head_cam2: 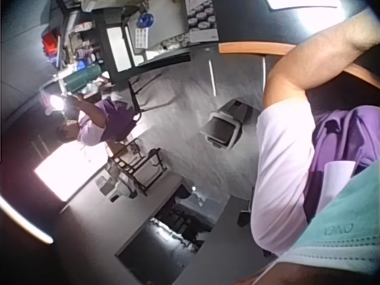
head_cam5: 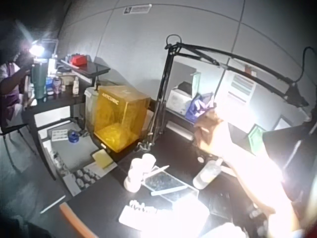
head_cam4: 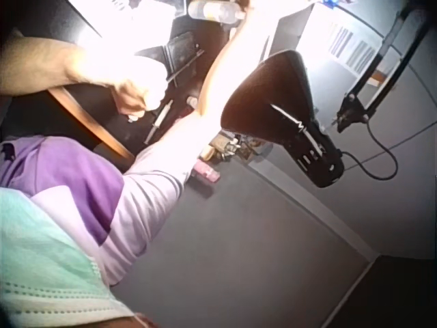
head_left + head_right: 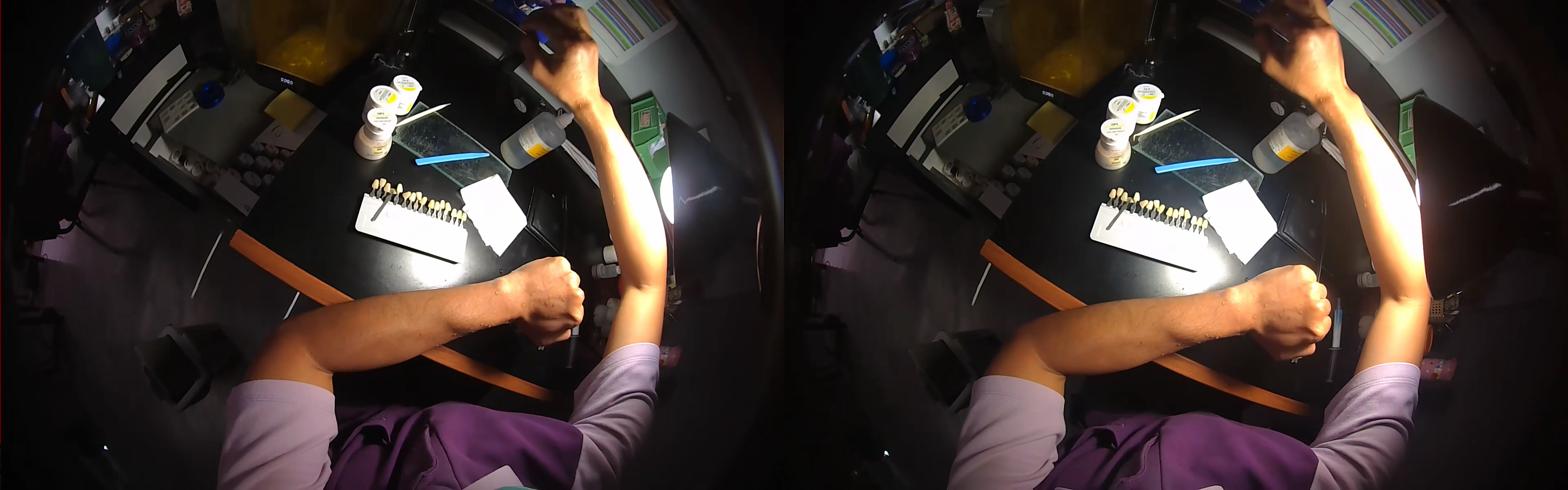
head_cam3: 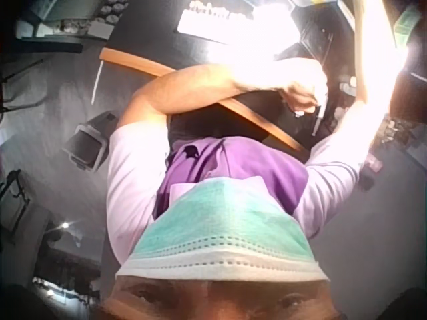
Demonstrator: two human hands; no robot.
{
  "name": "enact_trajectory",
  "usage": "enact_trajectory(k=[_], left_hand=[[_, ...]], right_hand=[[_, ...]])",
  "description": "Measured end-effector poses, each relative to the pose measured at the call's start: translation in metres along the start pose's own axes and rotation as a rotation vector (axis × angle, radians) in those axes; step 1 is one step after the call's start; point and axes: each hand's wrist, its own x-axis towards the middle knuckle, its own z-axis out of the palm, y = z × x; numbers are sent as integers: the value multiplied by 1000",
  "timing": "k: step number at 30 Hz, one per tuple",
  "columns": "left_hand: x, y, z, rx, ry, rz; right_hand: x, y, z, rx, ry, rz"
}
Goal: The person handles a dental model and a prosthetic arch, aligns them, and uses a pen to mark specific locations on the dental model and prosthetic. They then pick up a small tool to work on the marked surface and select a replacement tooth from a shade guide to fit onto the model.
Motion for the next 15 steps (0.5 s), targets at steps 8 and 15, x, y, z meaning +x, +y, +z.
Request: enact_trajectory(k=[8, 15], left_hand=[[-4, 0, 2, 27, -83, -28], [-5, 2, 6, 31, -93, -17]], right_hand=[[-34, -113, -9, 531, -871, 1], [-31, -163, -17, 868, -849, 135]])
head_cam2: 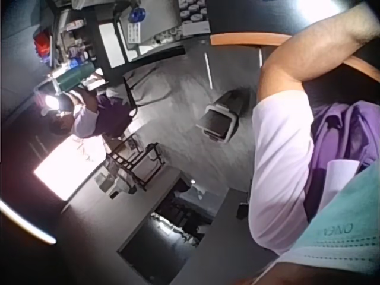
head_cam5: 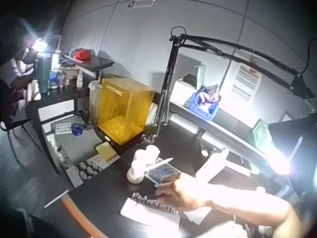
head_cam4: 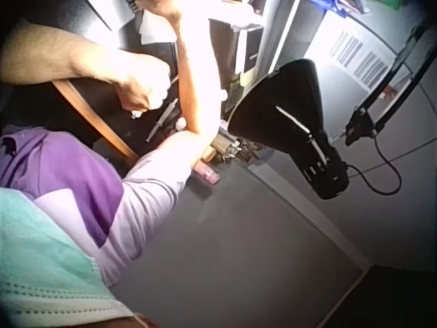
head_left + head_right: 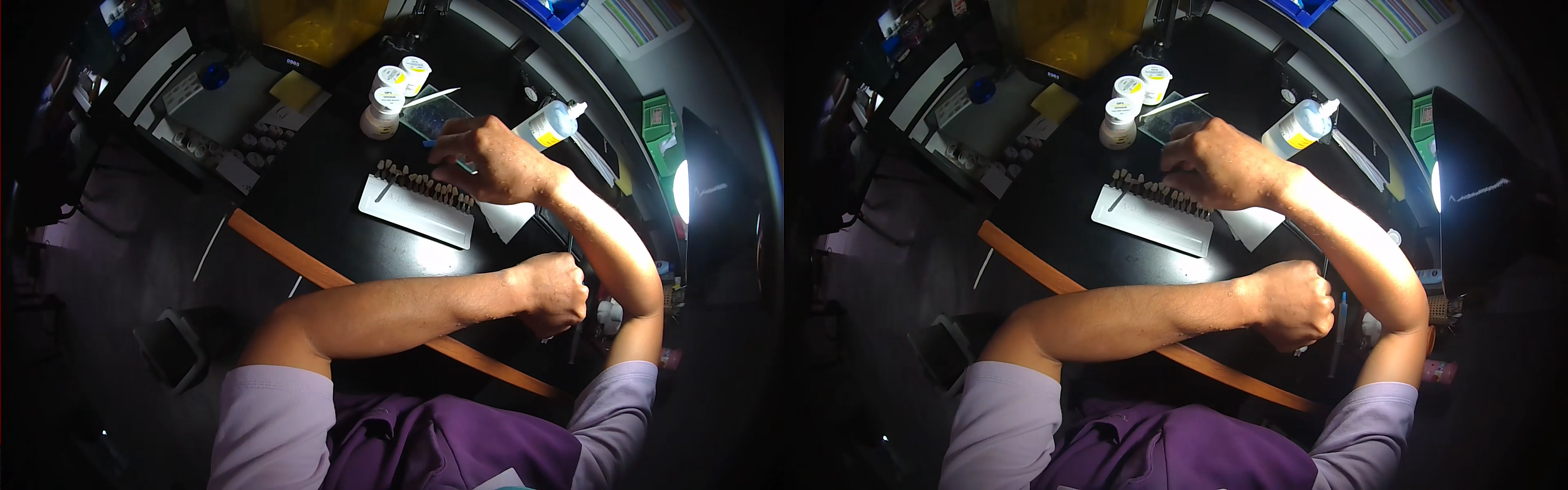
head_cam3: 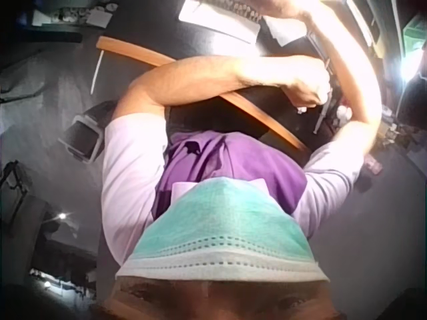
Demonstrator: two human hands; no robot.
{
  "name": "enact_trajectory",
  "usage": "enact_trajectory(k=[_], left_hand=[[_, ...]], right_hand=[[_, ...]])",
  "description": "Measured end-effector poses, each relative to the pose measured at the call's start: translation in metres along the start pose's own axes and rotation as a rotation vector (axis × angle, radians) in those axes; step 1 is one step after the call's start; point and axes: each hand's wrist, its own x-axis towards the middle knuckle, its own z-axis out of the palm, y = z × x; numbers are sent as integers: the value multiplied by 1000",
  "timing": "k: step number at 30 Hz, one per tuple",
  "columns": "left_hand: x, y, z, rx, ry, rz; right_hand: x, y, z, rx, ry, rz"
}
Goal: The person handles a dental model and a prosthetic arch, aligns them, and uses a pen to mark specific locations on the dental model and prosthetic. They then pick up a small tool to work on the marked surface and select a replacement tooth from a shade guide to fit onto the model.
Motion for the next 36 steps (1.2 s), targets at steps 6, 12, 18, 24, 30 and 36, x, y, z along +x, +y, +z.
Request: enact_trajectory(k=[6, 12, 18, 24, 30, 36], left_hand=[[1, 2, 0, 61, -52, 53], [0, 3, 4, 20, -10, 40], [1, 4, 3, 76, 5, 82], [-4, 1, -1, -26, -72, 52], [0, 4, -1, 5, -75, 69], [-1, 4, -5, -45, -145, 43]], right_hand=[[18, -18, 32, 5, 72, -129], [31, 0, 56, 46, 53, -252], [32, -5, 58, -59, 65, -231], [41, -6, 36, 125, -68, -102], [35, 2, 41, 0, -89, -96], [32, 1, 30, 71, 102, -144]])
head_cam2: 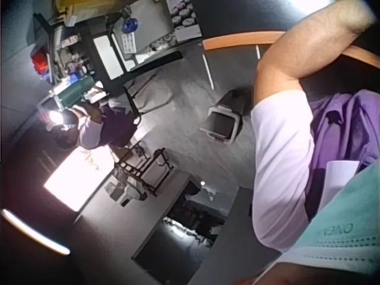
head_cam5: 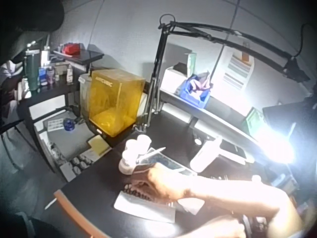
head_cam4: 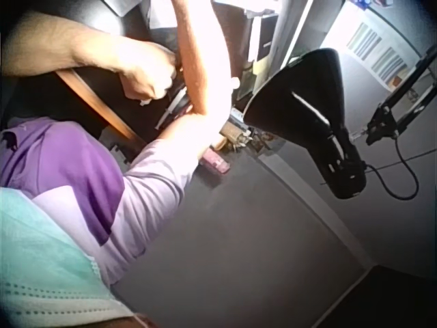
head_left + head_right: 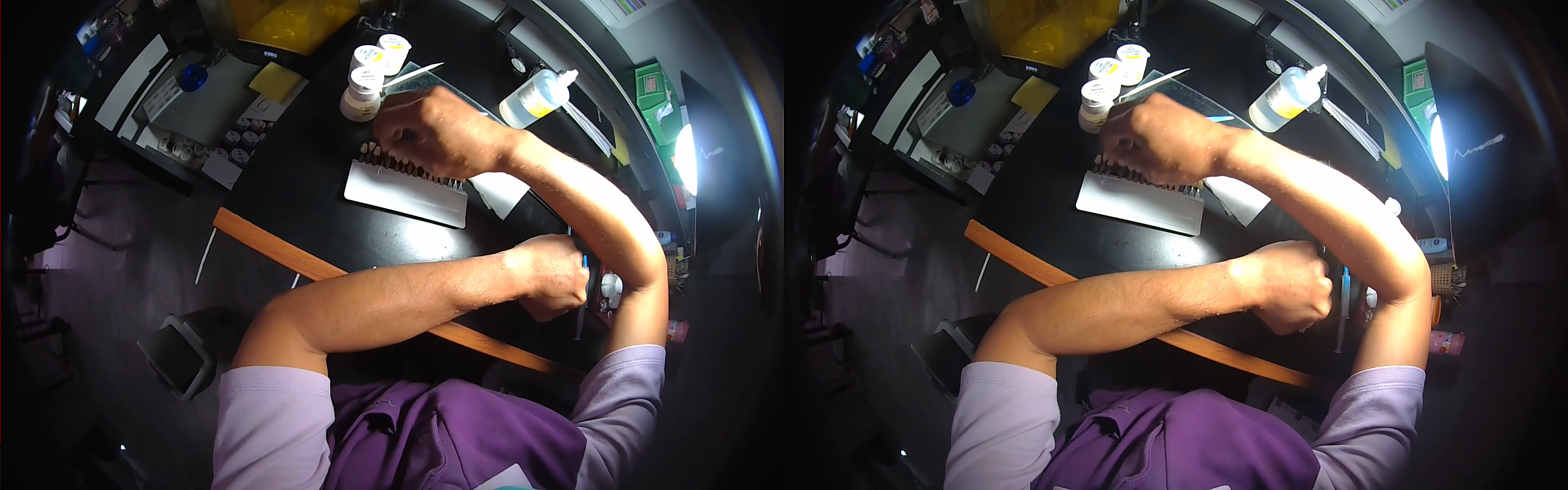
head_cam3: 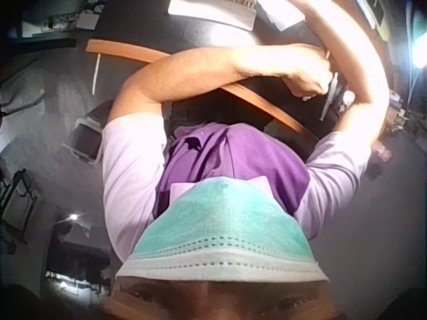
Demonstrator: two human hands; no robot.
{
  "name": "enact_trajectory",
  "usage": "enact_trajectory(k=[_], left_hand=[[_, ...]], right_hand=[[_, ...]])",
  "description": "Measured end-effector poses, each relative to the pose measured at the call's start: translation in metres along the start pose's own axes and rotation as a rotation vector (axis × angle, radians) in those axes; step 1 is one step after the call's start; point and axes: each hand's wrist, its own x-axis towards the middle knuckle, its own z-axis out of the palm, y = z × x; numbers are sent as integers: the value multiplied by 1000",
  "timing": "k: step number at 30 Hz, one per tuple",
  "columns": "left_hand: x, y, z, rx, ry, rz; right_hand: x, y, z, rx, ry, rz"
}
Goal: The person handles a dental model and a prosthetic arch, aligns them, and uses a pen to mark specific locations on the dental model and prosthetic. They then pick up a small tool to work on the marked surface and select a replacement tooth from a shade guide to fit onto the model.
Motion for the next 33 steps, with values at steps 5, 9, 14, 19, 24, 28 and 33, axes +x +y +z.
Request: enact_trajectory(k=[5, 9, 14, 19, 24, 28, 33], left_hand=[[2, 1, -5, -1, -36, 1], [3, 3, -7, -10, -74, -12], [2, 4, -4, -25, -88, -18], [0, 3, 2, -16, -81, -19], [1, 4, 5, -9, -49, -4], [0, 5, 7, -19, -19, -24], [0, 6, 7, -21, -4, -31]], right_hand=[[-27, 3, -39, -89, 56, 89], [-62, 2, -50, -34, 202, 291], [-81, -7, -43, 112, 230, 428], [-59, -7, -14, 487, 358, 441], [-42, 8, 8, 556, 308, 427], [-32, 13, 13, 562, 249, 381], [-23, 14, 11, 534, 183, 412]])
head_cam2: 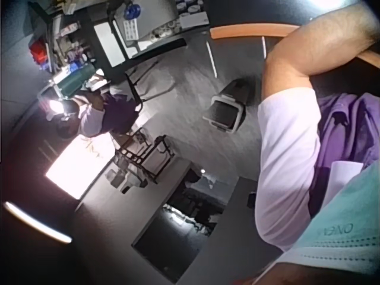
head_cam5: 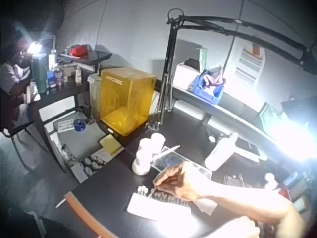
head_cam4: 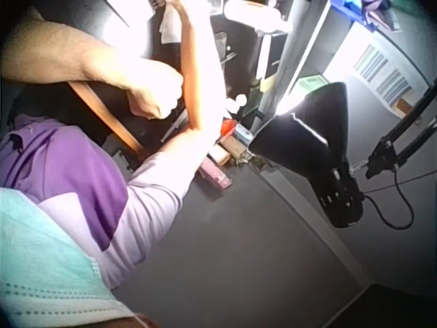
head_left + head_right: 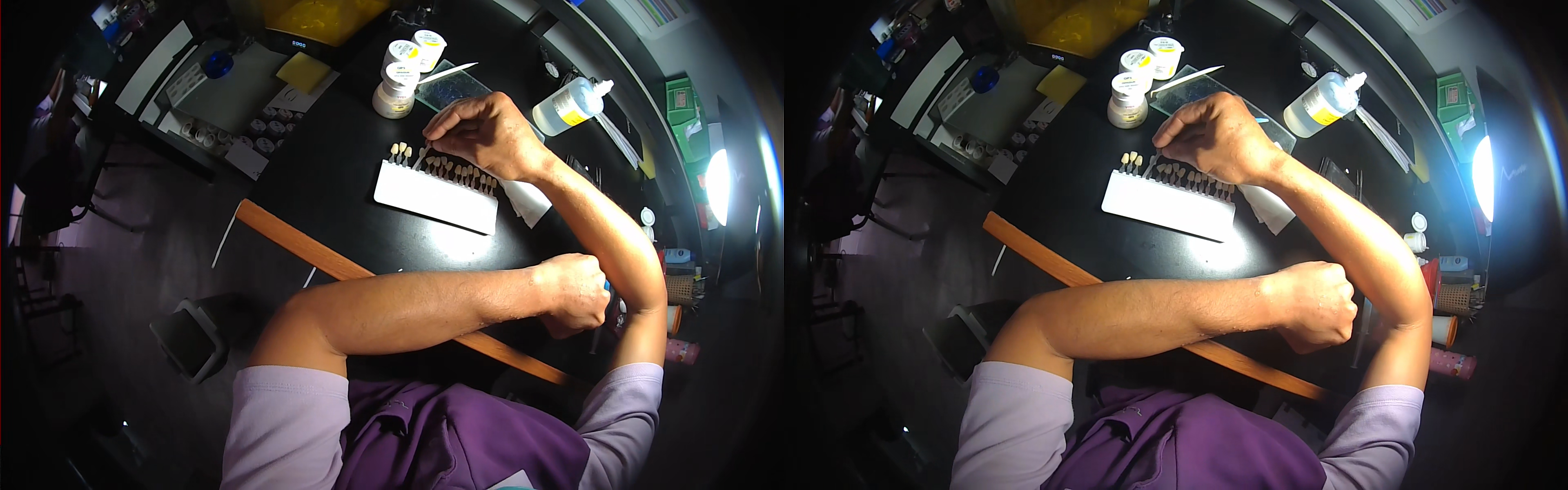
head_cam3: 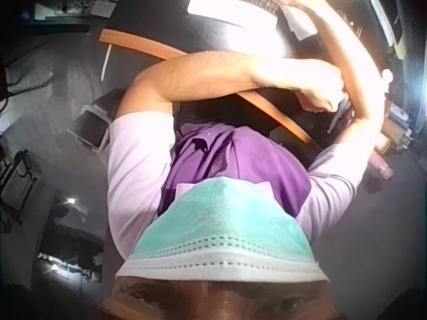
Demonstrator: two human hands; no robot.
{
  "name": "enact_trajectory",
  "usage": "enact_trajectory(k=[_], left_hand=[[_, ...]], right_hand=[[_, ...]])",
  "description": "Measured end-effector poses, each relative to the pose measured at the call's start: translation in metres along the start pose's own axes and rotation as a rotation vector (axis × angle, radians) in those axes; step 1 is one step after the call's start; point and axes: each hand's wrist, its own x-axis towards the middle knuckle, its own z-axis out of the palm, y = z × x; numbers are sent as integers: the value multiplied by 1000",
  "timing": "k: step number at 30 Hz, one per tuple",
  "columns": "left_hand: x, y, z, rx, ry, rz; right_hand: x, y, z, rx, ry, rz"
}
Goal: The person handles a dental model and a prosthetic arch, aligns them, and uses a pen to mark specific locations on the dental model and prosthetic. They then pick up a small tool to work on the marked surface and select a replacement tooth from a shade guide to fit onto the model.
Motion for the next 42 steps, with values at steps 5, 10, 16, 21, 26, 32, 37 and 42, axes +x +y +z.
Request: enact_trajectory(k=[5, 10, 16, 21, 26, 32, 37, 42], left_hand=[[0, -2, 3, -3, -10, 9], [0, -1, 3, -11, 7, 6], [0, -3, 4, -33, 21, 0], [2, -2, 4, -29, 18, 20], [1, -2, 3, -23, 15, 21], [0, 0, -1, -20, 6, 30], [3, 2, 2, -44, -19, 83], [3, -1, 14, -208, -45, 41]], right_hand=[[6, -6, 0, -110, -37, 50], [11, -16, 0, -170, -109, 84], [16, -15, 2, -107, -108, 119], [17, -11, 3, -147, -68, 67], [20, -20, 8, -247, -45, 42], [7, -27, 12, -302, -67, 35], [-13, -32, 20, -502, -72, -214], [-21, -34, 34, -474, -47, -155]])
